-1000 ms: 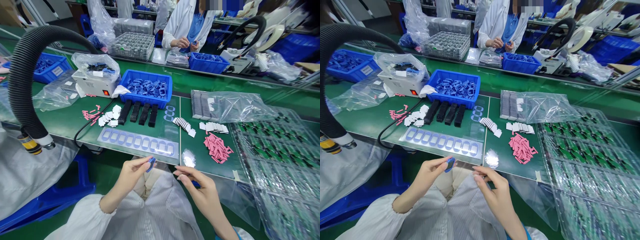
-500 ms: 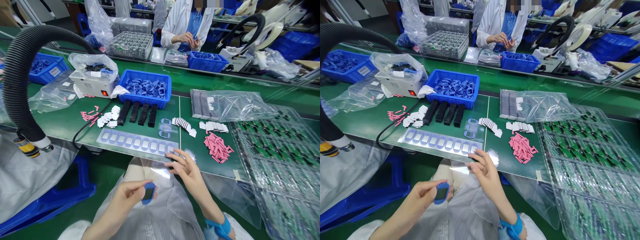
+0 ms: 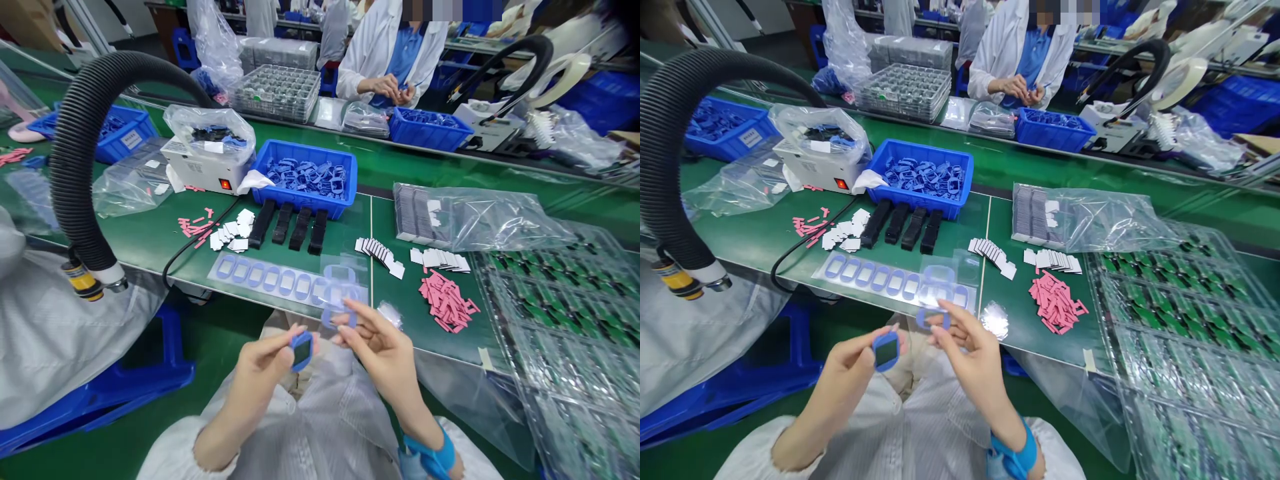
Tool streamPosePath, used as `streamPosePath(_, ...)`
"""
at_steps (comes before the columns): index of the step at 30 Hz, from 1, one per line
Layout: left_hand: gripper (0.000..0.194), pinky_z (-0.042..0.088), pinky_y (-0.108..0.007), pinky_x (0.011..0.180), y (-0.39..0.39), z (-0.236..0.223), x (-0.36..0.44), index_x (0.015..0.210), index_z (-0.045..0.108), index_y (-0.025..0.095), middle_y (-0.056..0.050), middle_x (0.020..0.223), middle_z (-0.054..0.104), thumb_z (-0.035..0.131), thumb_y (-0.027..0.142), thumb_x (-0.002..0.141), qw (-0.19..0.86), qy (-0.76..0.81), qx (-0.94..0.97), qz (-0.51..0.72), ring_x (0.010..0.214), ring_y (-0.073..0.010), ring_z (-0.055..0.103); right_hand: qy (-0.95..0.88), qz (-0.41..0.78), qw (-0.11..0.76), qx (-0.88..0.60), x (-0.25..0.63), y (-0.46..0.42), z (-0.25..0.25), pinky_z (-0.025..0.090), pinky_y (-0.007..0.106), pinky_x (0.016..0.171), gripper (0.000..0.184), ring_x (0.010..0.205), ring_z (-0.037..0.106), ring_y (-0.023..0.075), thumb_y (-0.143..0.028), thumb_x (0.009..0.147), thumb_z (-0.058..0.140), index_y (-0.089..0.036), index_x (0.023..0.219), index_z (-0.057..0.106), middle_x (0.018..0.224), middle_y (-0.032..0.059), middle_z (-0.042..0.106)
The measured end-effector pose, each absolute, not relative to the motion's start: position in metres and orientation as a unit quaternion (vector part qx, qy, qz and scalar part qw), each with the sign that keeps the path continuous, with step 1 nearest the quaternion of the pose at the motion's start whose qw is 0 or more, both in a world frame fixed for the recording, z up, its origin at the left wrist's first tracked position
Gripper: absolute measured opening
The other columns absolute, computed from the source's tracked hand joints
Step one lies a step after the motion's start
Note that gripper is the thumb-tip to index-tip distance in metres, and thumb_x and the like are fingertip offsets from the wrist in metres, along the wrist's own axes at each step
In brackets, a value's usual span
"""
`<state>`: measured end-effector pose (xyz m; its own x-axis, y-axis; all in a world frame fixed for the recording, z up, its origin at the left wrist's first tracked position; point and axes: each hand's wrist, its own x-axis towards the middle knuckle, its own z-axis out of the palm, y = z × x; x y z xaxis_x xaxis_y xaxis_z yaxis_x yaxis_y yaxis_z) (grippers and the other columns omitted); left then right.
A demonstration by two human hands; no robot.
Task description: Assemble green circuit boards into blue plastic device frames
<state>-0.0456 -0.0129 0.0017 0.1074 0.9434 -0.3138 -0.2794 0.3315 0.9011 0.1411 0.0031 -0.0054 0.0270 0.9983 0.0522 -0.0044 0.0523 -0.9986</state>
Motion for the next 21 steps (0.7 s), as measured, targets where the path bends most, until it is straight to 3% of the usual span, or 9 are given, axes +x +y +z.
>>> streamPosePath(6,0.033,0.056,-0.034,0.088,0.009,0.014,-0.005,0.096,0.078,0.028,-0.006,0.091,0.081,0.075,0.048,0.07,0.719,0.363,0.301,0.509,0.091,-0.025,0.074,-0.693,0.201,0.476,-0.503,0.149,-0.013,-0.004,0.062,0.025,0.058,0.035,0.071,0.07,0.0159,-0.02,0.087,0.062,-0.028,0.121,0.064,0.1,0.0072,0.072)
streamPosePath(10,0.034,0.055,-0.036,0.089,0.011,0.019,0.001,0.096,0.078,0.025,-0.007,0.088,0.081,0.076,0.046,0.07,0.73,0.369,0.298,0.492,0.091,-0.0256,0.074,-0.736,-0.015,0.429,-0.523,0.157,-0.01,-0.003,0.061,0.036,0.071,0.025,0.095,0.068,0.0244,-0.024,0.088,0.061,-0.026,0.111,0.068,0.12,0.0134,0.064)
streamPosePath(13,0.036,0.053,-0.039,0.092,0.017,0.023,0.004,0.094,0.079,0.023,-0.008,0.086,0.081,0.077,0.047,0.068,0.729,0.382,0.302,0.482,0.093,-0.0272,0.073,-0.764,-0.132,0.387,-0.5,0.164,-0.004,-0.001,0.055,0.041,0.083,0.02,0.106,0.066,0.0271,-0.025,0.085,0.066,-0.026,0.105,0.069,0.114,0.0101,0.071)
streamPosePath(17,0.036,0.051,-0.038,0.093,0.03,0.028,0.011,0.094,0.079,0.022,-0.008,0.087,0.081,0.078,0.047,0.067,0.73,0.399,0.281,0.479,0.092,-0.0256,0.073,-0.818,-0.163,0.333,-0.439,0.177,0.004,-0.002,0.048,0.037,0.094,0.028,0.108,0.067,0.0235,-0.02,0.085,0.067,-0.021,0.113,0.064,0.104,0.0055,0.075)
streamPosePath(21,0.042,0.053,-0.039,0.087,0.056,0.036,0.02,0.101,0.076,0.019,-0.011,0.095,0.079,0.074,0.048,0.071,0.712,0.401,0.332,0.472,0.088,-0.0258,0.073,-0.824,-0.14,0.367,-0.408,0.189,0.003,0.001,0.049,0.034,0.094,0.035,0.102,0.069,0.0204,-0.025,0.09,0.061,-0.023,0.124,0.057,0.105,0.0056,0.074)
